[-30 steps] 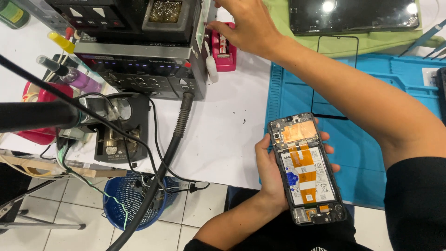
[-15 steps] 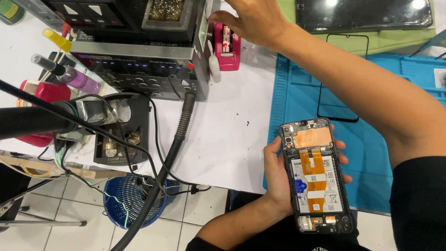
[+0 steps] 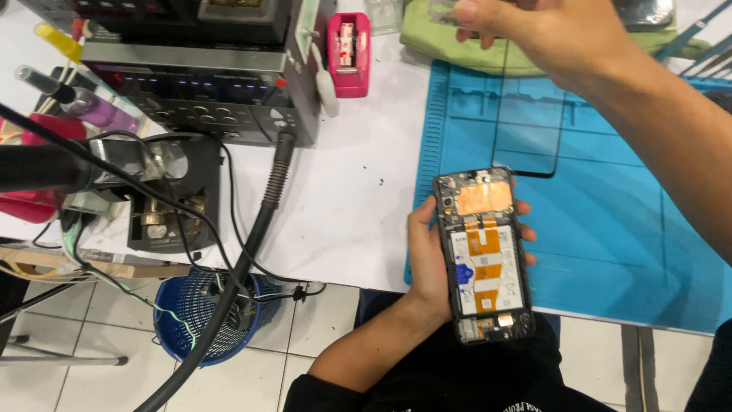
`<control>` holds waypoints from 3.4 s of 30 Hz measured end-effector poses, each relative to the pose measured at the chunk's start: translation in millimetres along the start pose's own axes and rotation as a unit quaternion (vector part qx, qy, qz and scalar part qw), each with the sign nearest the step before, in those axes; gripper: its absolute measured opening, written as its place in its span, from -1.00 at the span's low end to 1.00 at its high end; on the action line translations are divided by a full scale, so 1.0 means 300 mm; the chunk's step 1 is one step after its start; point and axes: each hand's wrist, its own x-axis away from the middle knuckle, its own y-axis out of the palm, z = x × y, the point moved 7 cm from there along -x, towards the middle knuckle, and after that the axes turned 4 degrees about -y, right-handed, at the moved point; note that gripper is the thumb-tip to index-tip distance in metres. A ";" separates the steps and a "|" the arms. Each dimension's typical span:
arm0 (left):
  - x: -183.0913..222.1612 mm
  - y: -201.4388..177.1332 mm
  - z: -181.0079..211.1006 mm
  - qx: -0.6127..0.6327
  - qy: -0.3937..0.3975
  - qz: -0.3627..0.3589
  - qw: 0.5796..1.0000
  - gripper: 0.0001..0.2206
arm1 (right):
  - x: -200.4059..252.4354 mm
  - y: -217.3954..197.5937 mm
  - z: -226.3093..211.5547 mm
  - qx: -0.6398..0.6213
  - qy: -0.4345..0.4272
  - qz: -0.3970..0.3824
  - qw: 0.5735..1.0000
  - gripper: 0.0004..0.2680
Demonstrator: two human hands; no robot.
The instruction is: Disassembling a smartphone by removing screws and prying the screen to access internal components.
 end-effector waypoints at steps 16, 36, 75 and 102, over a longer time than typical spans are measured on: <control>-0.101 0.158 -0.151 -0.177 0.001 0.035 0.984 -0.30 | 0.784 -0.322 -0.246 -0.261 0.257 0.164 0.916 -0.93; -0.118 0.247 -0.097 -0.231 0.109 -0.101 0.961 -0.33 | 1.106 -0.164 -0.219 0.137 0.281 0.145 0.939 -0.94; -0.104 0.404 -0.166 -0.807 0.263 -0.008 0.529 -0.32 | 0.950 0.055 -0.503 0.139 0.027 0.335 0.932 -0.81; -0.143 0.129 -0.090 -0.271 0.069 0.182 0.943 -0.57 | 0.958 -0.060 -0.376 -0.230 0.289 0.165 0.914 -0.79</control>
